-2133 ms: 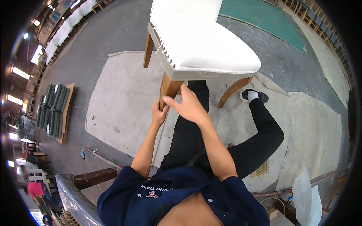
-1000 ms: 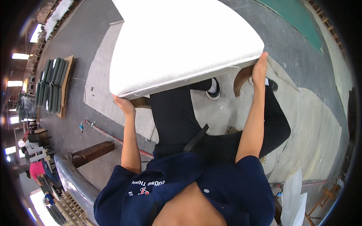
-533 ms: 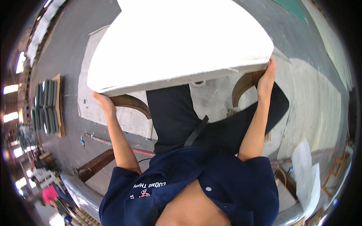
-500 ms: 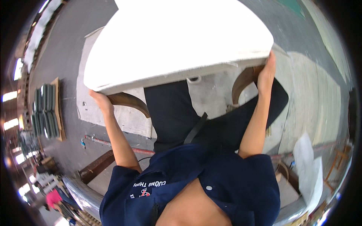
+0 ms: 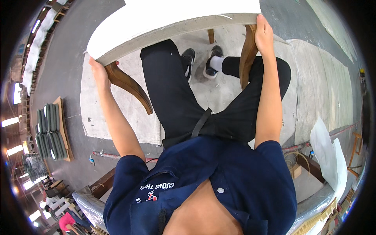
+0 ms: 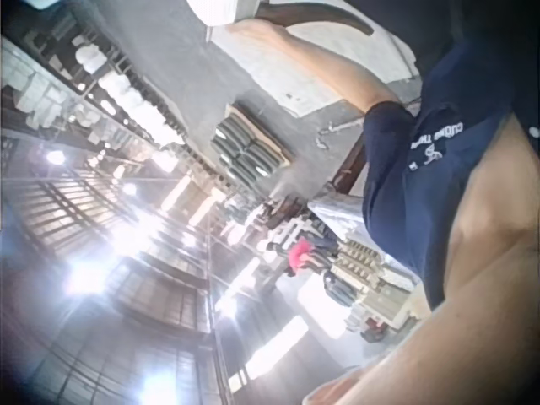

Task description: The person staples white fabric onto a wooden chair frame using a pneumatic staple gun, then brushes the surface with a large brush. The person repositions the chair to access different edges and continues stapling along the perimeter.

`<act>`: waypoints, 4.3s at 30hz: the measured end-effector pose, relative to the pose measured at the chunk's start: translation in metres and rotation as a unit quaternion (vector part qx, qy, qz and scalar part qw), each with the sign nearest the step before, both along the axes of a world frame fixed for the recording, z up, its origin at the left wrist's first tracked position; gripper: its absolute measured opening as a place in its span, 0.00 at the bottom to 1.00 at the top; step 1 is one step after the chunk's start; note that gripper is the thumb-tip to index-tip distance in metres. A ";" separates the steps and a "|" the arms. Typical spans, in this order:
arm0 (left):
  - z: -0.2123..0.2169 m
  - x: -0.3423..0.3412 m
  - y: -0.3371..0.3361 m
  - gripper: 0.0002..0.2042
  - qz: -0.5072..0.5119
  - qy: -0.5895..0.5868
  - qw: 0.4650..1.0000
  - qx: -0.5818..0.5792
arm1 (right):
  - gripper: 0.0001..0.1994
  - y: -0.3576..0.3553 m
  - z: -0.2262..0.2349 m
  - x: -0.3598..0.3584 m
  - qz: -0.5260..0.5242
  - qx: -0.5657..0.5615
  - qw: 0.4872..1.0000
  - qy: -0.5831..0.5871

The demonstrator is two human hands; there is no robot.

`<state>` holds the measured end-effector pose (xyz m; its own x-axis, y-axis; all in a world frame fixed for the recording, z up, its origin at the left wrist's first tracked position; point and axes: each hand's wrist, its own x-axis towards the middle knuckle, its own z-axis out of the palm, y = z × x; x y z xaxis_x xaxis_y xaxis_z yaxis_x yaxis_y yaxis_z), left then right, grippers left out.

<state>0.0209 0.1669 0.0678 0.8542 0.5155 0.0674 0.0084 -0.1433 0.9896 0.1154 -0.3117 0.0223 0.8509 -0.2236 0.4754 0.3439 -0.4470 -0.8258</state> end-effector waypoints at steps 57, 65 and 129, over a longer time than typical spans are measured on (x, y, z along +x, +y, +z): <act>-0.060 -0.023 -0.007 0.24 0.120 -0.090 0.977 0.152 | 0.22 -0.024 -0.045 -0.024 -0.018 0.018 0.999 -0.022; -0.061 -0.038 -0.003 0.27 0.081 -0.132 0.985 0.079 | 0.25 -0.017 -0.037 -0.024 -0.058 0.021 0.998 -0.018; 0.113 0.009 -0.191 0.14 -0.173 -0.375 0.712 0.568 | 0.20 -0.015 -0.025 -0.047 -0.042 0.097 0.989 -0.107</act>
<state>0.0303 -0.0242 0.1808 0.4214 -0.4684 0.7765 -0.6921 -0.7194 -0.0584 0.0682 -0.3267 -0.0031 0.7097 -0.3941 0.5839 0.4891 -0.3209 -0.8111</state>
